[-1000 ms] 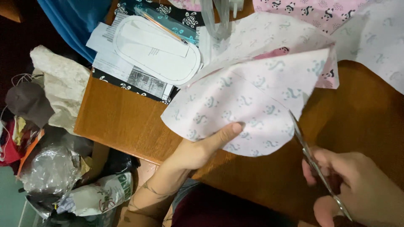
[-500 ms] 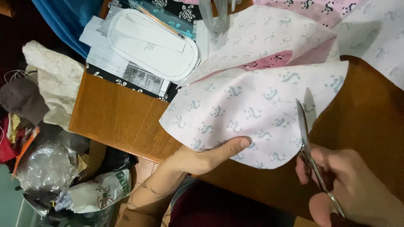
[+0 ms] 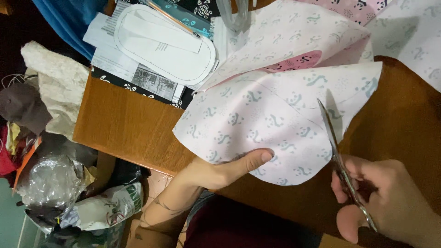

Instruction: Cutting out fabric pieces using scissors following a pattern

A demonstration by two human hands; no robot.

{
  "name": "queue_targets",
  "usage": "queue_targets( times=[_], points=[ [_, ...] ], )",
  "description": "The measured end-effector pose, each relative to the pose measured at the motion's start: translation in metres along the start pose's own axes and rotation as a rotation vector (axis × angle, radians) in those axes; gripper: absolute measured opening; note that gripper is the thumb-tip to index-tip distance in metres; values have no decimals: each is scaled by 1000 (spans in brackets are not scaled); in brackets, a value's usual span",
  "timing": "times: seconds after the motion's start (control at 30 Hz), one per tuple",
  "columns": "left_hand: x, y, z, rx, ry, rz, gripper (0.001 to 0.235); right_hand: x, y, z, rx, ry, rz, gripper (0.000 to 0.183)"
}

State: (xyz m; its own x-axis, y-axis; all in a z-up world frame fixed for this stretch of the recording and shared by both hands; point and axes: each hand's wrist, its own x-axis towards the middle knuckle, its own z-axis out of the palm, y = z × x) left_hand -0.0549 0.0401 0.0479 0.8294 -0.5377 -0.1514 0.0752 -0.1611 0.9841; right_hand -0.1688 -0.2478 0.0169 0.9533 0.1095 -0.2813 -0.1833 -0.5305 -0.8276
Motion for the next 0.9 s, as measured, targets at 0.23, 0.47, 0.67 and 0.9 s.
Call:
queue_targets(
  times=[0.23,0.47,0.67,0.9],
  points=[
    [2,2,-6,-42,-31,5,68,-2,0,-1,1,48,54,64],
    [-1,3,-17,160,17,31,64,-3,-3,-1,-7,43,-44,57],
    [-8,-4,-31,144,-33,259,78,-7,1,6,-2,41,71,54],
    [-18,0,-35,102,-13,60,72,-12,27,6,-48,8,131,71]
  ],
)
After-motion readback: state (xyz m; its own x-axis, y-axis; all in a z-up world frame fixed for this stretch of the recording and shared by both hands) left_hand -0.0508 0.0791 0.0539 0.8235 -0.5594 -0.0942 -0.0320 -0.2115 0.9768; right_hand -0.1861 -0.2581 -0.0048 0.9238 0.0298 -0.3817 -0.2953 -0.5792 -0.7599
